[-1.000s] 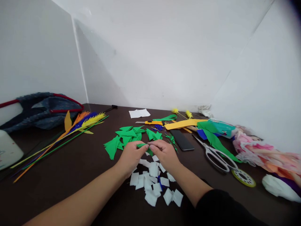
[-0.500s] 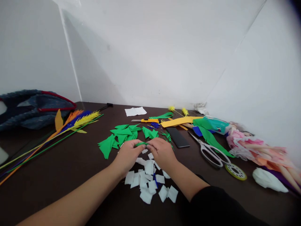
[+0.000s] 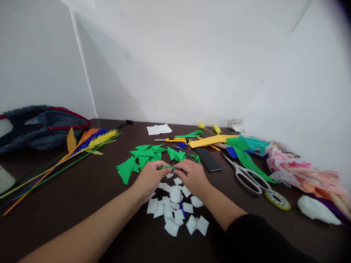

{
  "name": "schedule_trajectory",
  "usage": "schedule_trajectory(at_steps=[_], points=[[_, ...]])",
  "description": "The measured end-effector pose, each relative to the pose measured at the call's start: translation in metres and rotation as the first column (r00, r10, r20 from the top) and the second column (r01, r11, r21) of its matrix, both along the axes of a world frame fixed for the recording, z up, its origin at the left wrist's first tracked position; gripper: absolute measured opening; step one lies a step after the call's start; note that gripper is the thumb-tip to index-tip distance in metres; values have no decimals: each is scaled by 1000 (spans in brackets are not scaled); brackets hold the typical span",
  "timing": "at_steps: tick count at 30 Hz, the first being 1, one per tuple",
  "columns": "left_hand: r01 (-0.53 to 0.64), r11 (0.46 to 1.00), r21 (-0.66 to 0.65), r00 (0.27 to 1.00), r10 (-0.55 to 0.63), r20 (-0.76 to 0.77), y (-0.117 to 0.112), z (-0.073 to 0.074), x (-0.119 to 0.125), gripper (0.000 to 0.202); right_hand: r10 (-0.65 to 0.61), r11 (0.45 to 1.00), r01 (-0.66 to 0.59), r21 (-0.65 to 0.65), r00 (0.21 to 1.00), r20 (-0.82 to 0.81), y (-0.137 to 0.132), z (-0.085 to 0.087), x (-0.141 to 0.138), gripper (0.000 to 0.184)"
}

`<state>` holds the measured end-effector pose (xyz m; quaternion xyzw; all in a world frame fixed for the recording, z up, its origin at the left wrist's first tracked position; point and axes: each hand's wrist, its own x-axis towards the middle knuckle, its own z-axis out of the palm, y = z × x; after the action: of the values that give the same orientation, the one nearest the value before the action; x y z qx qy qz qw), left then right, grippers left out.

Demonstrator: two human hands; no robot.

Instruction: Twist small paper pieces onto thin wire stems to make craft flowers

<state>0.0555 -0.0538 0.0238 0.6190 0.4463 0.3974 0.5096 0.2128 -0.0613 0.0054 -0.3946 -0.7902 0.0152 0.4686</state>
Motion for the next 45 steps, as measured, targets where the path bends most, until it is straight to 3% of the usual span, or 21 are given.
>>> schedule_trajectory(at_steps=[5, 9, 12, 16, 20, 24, 29, 38, 45], points=[[9, 1000, -22, 996, -7, 87, -1, -1, -2, 18, 58, 998, -54, 33, 991, -118, -4, 4, 3, 13], [-21, 1000, 23, 998, 20, 67, -2, -1, -2, 18, 66, 987, -105, -119, 954, -294, -8, 7, -1, 16], [-42, 997, 69, 999, 40, 23, -3, -1, -1, 17, 34, 974, -104, -201, 945, -325, -7, 6, -8, 17], [-25, 1000, -10, 994, 26, 106, -4, -4, 0, 17, -36, 969, -53, -240, 935, -354, -6, 4, -15, 13], [62, 991, -120, 954, -24, 300, -5, -10, -2, 14, -22, 984, -42, -176, 937, -349, -6, 6, -15, 13], [107, 981, -163, 926, -39, 375, -8, -11, -5, 12, -3, 999, -10, -49, 967, -256, -6, 4, -15, 16], [101, 973, -209, 932, -19, 362, -6, -10, -12, 17, 14, 1000, -13, 7, 990, -139, -7, 2, -21, 18], [95, 978, -184, 951, -34, 308, -1, -11, -23, 16, 45, 956, -163, -242, 902, -429, -9, 1, -35, 9], [94, 987, -133, 957, -53, 285, -6, -3, -24, 9, -16, 976, -61, -209, 937, -350, -12, 4, -35, 16]])
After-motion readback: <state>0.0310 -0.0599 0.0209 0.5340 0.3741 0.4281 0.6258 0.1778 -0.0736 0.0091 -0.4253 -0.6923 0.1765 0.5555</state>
